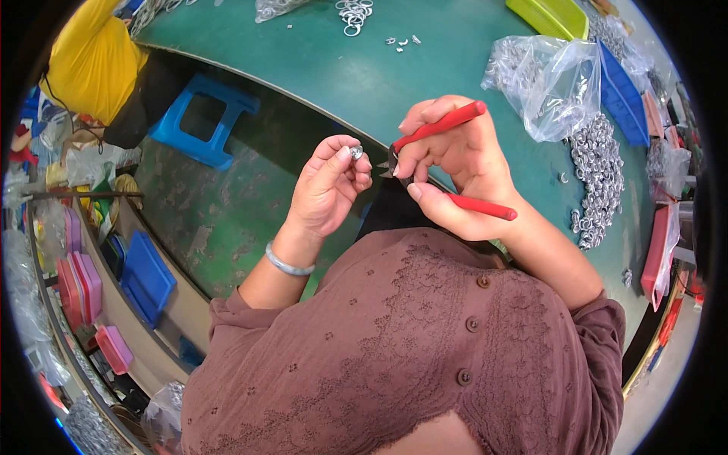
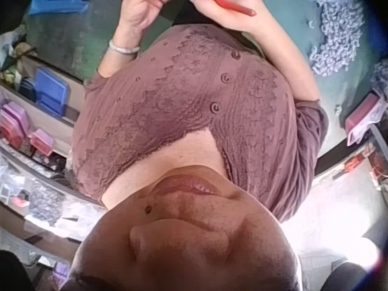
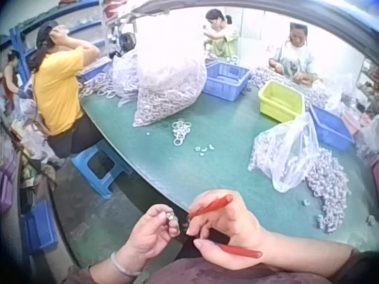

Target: The person picks up small metal components from a pile on a green table and uses red-handled pliers to crimp or join them by hand.

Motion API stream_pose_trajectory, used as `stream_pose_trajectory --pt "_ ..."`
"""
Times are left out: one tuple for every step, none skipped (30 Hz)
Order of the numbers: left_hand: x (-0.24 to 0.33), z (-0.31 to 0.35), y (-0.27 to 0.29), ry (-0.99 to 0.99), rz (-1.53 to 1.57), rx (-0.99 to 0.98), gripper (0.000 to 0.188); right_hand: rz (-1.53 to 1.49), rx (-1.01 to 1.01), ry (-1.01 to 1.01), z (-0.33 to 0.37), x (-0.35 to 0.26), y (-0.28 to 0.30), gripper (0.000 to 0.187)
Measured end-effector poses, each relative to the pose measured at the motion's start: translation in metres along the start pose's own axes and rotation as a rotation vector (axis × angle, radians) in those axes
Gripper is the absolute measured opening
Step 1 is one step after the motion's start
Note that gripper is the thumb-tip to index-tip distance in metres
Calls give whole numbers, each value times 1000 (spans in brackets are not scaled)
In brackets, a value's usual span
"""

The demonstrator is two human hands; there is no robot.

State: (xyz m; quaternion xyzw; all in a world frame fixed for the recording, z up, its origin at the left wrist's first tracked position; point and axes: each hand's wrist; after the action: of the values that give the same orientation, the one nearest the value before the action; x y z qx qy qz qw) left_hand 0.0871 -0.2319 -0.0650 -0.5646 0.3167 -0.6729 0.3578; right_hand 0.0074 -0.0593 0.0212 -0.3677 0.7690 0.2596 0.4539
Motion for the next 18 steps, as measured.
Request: stream_pose_trajectory --pt "1 0 -1 0 -18 -9 14 -22 18 0 0 0 1 57" --pt "1 0 -1 -1 -37 -19 15 -43 37 1 1 0 3 59" --pt "2 0 -2 2 -37 -19 15 -85 50 8 1 1 5 62" --pt "2 0 -3 0 -84 -19 17 -85 53 7 1 1 5 62" --pt "2 0 -3 -3 -131 -20 19 -99 83 13 1 0 6 62" --pt "2 0 -3 -2 -130 -20 19 -113 111 19 0 -1 6 63" --pt "2 1 -4 -21 -177 -40 21 -132 120 17 1 -1 7 64" --pt "1 1 -4 -40 -223 -59 24 -132 121 16 1 -1 7 64" --pt "1 1 -4 -39 -223 -59 24 -138 117 12 1 -1 7 63" --pt "0 2 -3 -59 -256 -67 24 -145 113 8 1 -1 6 63" --pt "-1 2 -3 -80 -288 -74 24 -145 113 7 2 -1 6 63" --pt "-1 1 -3 -79 -289 -74 24 -147 102 -1 2 0 5 63" --pt "-2 1 -2 -110 -343 -65 23 -150 91 -8 2 1 5 62" --pt "-2 1 -2 -141 -398 -56 22 -151 93 -9 2 1 5 62" --pt "-2 1 -2 -140 -398 -55 22 -152 91 -3 2 1 5 62" --pt "-1 1 -4 -168 -456 -42 20 -154 89 2 2 2 5 61" --pt "-1 0 -4 -196 -513 -28 19 -155 90 1 2 2 5 61" --pt "-1 0 -4 -196 -514 -28 19 -138 83 9 1 1 5 61"
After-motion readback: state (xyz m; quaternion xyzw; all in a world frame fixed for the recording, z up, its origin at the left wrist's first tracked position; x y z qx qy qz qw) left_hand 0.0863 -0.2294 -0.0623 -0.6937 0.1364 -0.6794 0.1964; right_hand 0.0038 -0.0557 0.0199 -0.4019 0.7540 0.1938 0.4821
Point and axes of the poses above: each hand's wrist, its own z-axis away from the middle knuckle, its own y-axis out of the back of the hand, x = y × z, and after that the axes turned 4 degrees about y, right-handed
